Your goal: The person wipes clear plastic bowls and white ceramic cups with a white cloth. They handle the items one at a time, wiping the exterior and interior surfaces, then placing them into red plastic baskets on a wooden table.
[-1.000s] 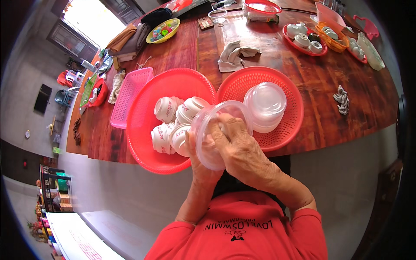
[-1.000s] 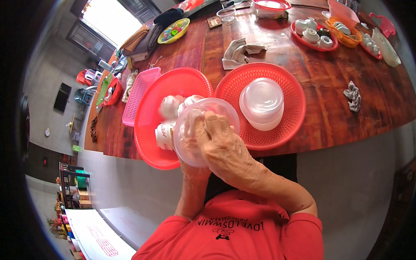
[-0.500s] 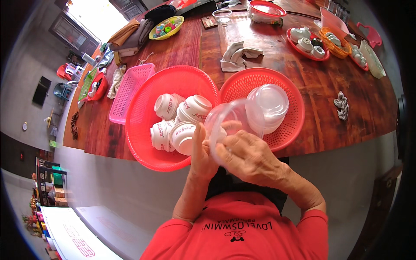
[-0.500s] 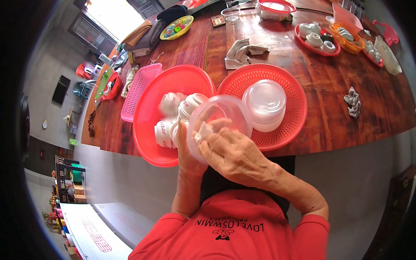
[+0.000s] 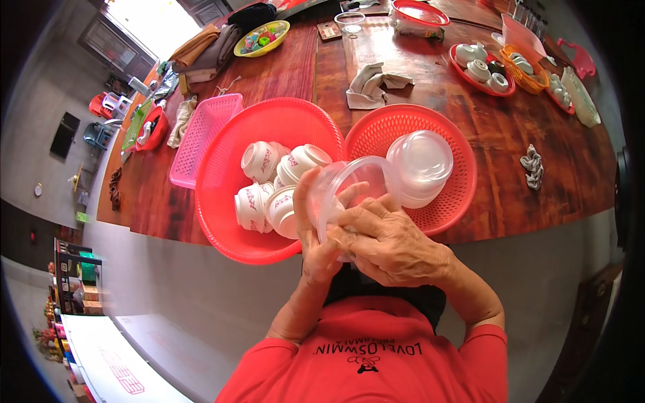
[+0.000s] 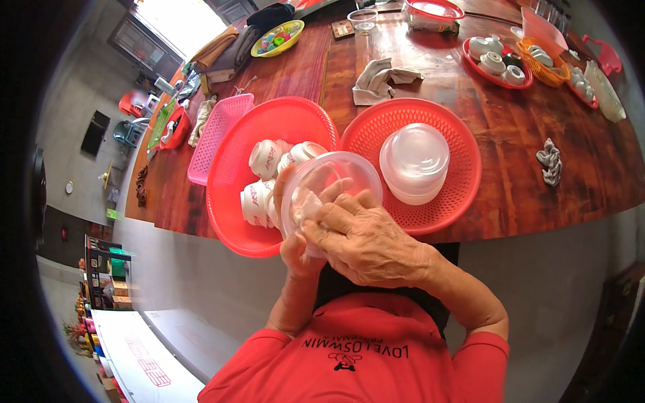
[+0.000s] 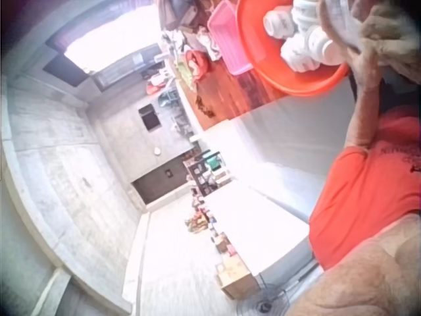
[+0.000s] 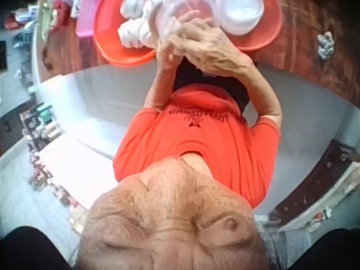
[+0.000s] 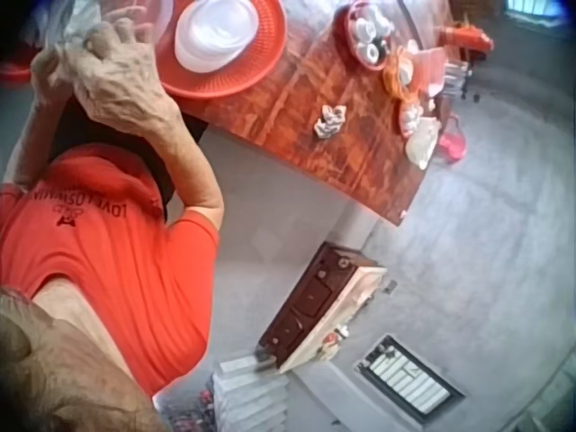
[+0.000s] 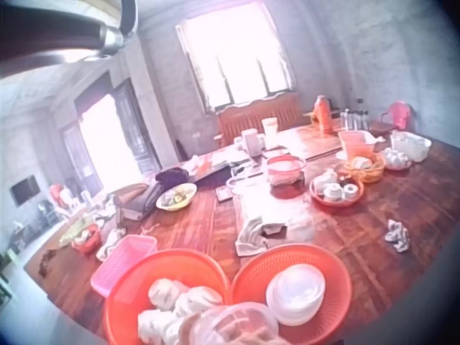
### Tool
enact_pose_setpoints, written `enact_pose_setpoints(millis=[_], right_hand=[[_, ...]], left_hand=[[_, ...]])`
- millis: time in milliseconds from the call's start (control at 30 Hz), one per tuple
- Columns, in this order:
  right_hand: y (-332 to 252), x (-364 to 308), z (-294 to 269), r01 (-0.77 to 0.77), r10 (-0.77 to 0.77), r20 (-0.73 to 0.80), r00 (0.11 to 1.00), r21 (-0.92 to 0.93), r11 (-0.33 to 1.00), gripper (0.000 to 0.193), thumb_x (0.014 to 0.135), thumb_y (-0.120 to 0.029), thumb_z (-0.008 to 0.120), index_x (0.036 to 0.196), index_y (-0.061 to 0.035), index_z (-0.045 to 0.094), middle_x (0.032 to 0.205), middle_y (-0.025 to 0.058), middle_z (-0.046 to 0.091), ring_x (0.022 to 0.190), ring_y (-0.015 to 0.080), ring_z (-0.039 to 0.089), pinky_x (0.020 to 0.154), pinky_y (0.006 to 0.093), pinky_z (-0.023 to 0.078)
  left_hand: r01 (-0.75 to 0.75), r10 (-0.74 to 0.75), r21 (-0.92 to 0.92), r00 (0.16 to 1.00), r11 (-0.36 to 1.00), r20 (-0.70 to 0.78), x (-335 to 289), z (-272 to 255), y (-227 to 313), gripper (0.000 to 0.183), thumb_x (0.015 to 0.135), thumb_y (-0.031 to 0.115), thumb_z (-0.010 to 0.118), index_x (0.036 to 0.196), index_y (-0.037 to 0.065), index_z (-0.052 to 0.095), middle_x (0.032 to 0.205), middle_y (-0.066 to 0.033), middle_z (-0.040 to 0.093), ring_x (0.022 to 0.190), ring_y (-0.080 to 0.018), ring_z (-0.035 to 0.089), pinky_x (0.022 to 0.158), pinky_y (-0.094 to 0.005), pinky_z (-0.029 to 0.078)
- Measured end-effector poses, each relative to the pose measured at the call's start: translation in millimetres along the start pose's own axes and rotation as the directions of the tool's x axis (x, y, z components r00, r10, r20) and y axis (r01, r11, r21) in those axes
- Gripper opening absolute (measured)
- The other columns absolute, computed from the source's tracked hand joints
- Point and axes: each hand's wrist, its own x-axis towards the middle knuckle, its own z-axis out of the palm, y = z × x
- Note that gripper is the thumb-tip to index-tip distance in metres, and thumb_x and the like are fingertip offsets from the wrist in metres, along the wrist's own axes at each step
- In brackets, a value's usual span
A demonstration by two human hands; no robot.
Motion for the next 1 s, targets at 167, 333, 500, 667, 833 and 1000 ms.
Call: enact_pose_setpoints(millis=[167,333,500,667,833,1000], right_hand=[[10.5,4.1,-2.7,-0.133,0.092,-0.099,0.991,-0.579,0.804,0.038,0.074,-0.014,0.058,0.11,-0.0001,0.06,0.103,0.0097,0.054,0.096,0.0236,0.05,0.08,0.0357,0.037],[3.2,0.4,11.4,-0.215,0.2,-0.084,0.976,-0.248,0.945,0.036,0.072,-0.008,0.06,0.106,0.0011,0.06,0.112,0.0129,0.056,0.091,0.0295,0.053,0.077,0.039,0.046],[-4.0,1.9,12.2,-0.014,0.051,-0.13,0.99,0.268,0.963,0.039,0.066,0.001,0.063,0.104,0.0016,0.062,0.112,0.0148,0.059,0.097,0.0293,0.054,0.085,0.0394,0.047],[-6.6,-5.5,12.7,0.079,-0.107,-0.14,0.984,-0.191,0.978,0.032,0.07,-0.005,0.063,0.102,-0.0006,0.062,0.108,0.0094,0.058,0.091,0.0235,0.053,0.078,0.0361,0.046],[20.8,-17.3,11.7,0.109,-0.192,-0.112,0.975,-0.512,0.852,0.027,0.071,-0.012,0.064,0.096,-0.0033,0.063,0.101,0.0074,0.055,0.085,0.0196,0.053,0.07,0.0306,0.046],[4.4,-0.5,14.4,0.032,-0.134,-0.267,0.954,-0.356,0.934,0.03,0.071,-0.009,0.063,0.099,0.0011,0.062,0.097,0.012,0.054,0.085,0.0256,0.056,0.075,0.034,0.05]], left_hand=[[-0.036,0.035,0.05,0.999,0.998,0.018,3.9,-1.8,3.6,0.1,0.068,0.016,0.078,0.148,0.011,0.018,0.138,-0.0134,0.039,0.124,-0.0279,0.047,0.098,-0.0385,0.046],[-0.105,0.095,0.198,0.994,0.975,0.057,3.0,-11.8,-5.1,0.103,0.067,0.02,0.081,0.148,0.009,0.019,0.138,-0.0129,0.038,0.124,-0.0258,0.045,0.101,-0.0383,0.042],[-0.203,0.187,0.35,0.979,0.915,0.08,5.6,-17.6,-4.9,0.103,0.073,0.04,0.079,0.149,0.015,0.014,0.141,-0.0184,0.037,0.122,-0.0401,0.049,0.096,-0.0511,0.046],[0.039,-0.026,0.209,0.997,0.977,-0.068,10.2,-13.4,14.3,0.078,0.08,0.015,0.067,0.146,0.011,0.026,0.131,-0.0183,0.047,0.114,-0.032,0.056,0.094,-0.04,0.049],[0.224,-0.227,0.133,0.974,0.965,0.012,21.3,-10.6,34.1,0.079,0.078,0.017,0.068,0.146,0.01,0.027,0.134,-0.0185,0.048,0.122,-0.0311,0.051,0.1,-0.0421,0.046],[-0.123,0.087,0.157,0.973,0.98,0.215,15.7,-17.9,2.1,0.122,0.063,0.024,0.087,0.151,0.007,0.004,0.146,-0.0163,0.032,0.132,-0.0327,0.039,0.106,-0.0453,0.04]])
